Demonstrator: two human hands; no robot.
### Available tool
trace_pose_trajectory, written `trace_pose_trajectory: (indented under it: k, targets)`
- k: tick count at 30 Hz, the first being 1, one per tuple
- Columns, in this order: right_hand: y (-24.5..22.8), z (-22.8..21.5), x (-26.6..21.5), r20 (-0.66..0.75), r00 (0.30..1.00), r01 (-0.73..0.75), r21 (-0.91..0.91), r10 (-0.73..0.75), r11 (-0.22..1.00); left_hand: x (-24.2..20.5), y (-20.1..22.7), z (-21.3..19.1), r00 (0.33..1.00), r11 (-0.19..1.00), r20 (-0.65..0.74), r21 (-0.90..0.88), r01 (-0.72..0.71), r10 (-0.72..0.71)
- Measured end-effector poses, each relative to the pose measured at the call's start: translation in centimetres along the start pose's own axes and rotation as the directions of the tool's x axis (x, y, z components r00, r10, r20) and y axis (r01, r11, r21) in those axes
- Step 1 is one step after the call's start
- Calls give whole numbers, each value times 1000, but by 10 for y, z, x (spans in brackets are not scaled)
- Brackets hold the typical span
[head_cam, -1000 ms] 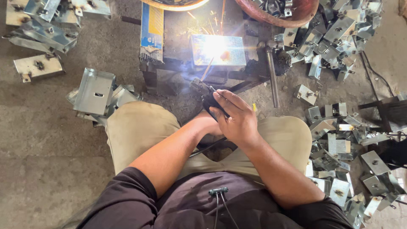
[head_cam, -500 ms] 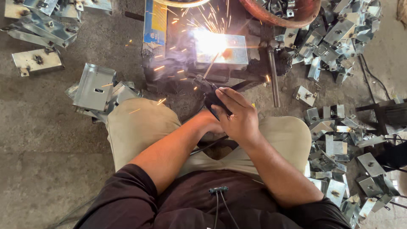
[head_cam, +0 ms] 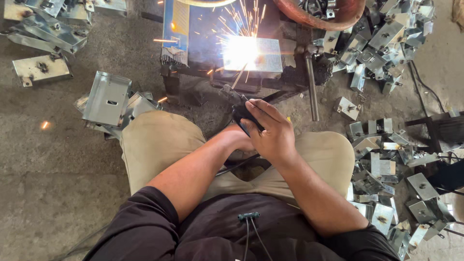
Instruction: The person sits on the floor and repeatedly picks up small metal plates and ring-shaped metal pieces from bowls. They place the ring onto the plate, then use a handheld welding torch to weld the two pieces together, producing bright sparks. After welding, the person sets the finished assembly aside and repeats the process with new parts.
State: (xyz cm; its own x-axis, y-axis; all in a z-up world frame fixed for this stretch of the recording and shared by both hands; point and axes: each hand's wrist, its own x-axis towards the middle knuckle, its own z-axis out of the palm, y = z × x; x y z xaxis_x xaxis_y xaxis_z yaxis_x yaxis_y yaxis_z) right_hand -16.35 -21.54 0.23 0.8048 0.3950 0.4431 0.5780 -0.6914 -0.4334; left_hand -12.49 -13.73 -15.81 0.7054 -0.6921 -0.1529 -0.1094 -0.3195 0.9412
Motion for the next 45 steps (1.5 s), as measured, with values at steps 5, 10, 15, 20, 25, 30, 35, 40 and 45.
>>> trace_pose_trajectory:
  k: [5, 10, 15, 20, 25, 30, 35, 40, 45]
  targets:
    - [1, 1, 0, 8, 1000, -2, 3, 2, 1000, -3, 6, -1, 999, 998, 11, 51, 38, -39]
    - [2, 1, 0, 7, 1000, -10, -14, 10, 1000, -4, 10, -3, 997, 993, 27, 92, 67, -70]
    - [0, 0, 0, 4, 1000, -23, -35, 23, 999, -2, 12, -4, 993, 985, 49, 140, 102, -110]
    - [-3, 0, 2, -18, 1000, -17, -25, 16, 1000, 2, 2, 2, 997, 982, 52, 184, 43, -53]
    - [2, -12, 2, -126, 992, 24, 57, -17, 998, 3, -5, 1, 991, 933, 126, 359, -3, -45]
    - [81, -55, -10, -412, 884, -91, 309, 219, 947, -36, 24, -13, 1000, 892, -4, 452, 1, 2]
    - [196, -85, -28, -49, 496, -85, 991, 867, 105, -70, 83, -56, 998, 926, 26, 374, 50, -64]
    - [267, -58, -71, 200, 509, -65, 979, 837, -195, -91, 116, -137, 995, 942, -80, 334, -37, 67]
    - [278, -53, -55, 238, 438, -89, 971, 867, -222, -51, 93, -244, 847, 951, -532, 248, 182, -23]
